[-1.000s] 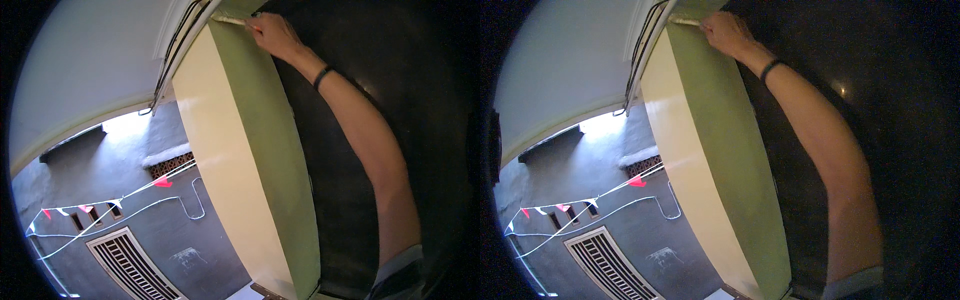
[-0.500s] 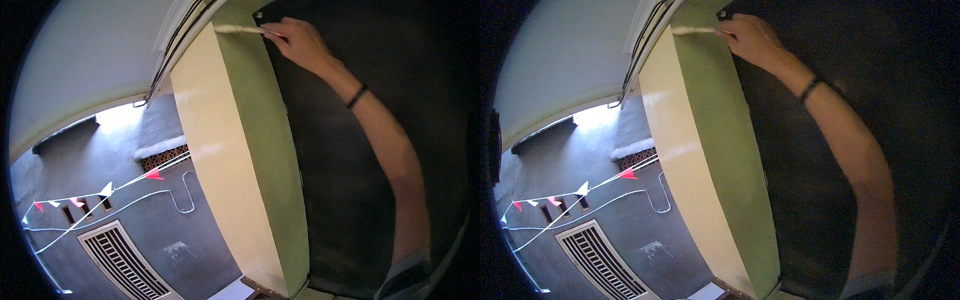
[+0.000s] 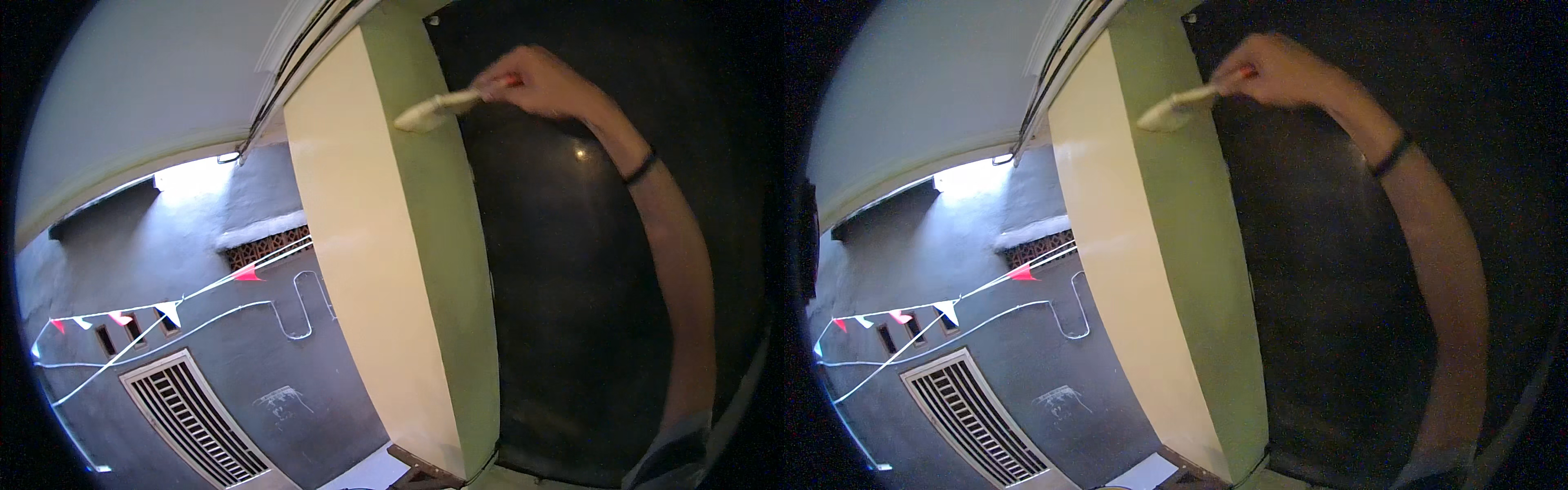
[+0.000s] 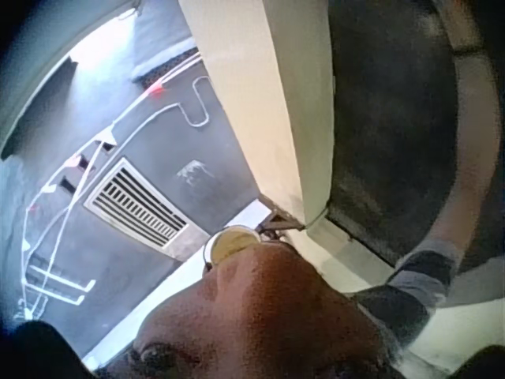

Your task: The person paints the sides and top edges of a pillar using a paintbrush, repeatedly dipping the brush into a paint bucket.

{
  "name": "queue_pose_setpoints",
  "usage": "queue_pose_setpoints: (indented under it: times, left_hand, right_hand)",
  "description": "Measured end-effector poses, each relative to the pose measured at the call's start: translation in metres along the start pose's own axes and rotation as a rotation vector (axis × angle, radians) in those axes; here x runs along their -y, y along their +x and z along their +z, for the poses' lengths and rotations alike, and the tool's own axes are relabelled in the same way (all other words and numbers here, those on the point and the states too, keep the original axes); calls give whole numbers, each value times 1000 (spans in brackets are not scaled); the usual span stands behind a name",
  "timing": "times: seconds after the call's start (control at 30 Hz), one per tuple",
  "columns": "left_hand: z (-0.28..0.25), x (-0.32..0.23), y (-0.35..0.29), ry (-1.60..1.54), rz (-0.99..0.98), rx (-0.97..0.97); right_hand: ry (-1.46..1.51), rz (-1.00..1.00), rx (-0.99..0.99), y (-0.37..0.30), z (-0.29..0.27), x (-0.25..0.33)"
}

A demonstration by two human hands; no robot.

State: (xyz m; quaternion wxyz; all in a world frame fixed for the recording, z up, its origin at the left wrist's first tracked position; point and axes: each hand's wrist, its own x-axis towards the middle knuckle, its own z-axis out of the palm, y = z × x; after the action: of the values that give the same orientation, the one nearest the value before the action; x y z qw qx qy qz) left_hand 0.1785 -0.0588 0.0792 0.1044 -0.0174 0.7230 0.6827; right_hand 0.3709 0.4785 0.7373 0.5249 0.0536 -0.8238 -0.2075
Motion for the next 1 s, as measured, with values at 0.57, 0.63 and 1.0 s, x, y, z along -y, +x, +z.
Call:
queue_pose_setpoints:
  times: [0.57, 0.63, 1.0]
  left_hand:
    - [-3, 16, 14, 6, 45, 70]
    - [-3, 6, 9, 42, 17, 72]
    - [-16, 36, 47, 56, 105, 140]
  right_hand:
    - [-65, 103, 43, -119, 51, 93]
    - [-40, 99, 147, -125, 42, 94]
    - [-338, 83, -223, 28, 4, 20]
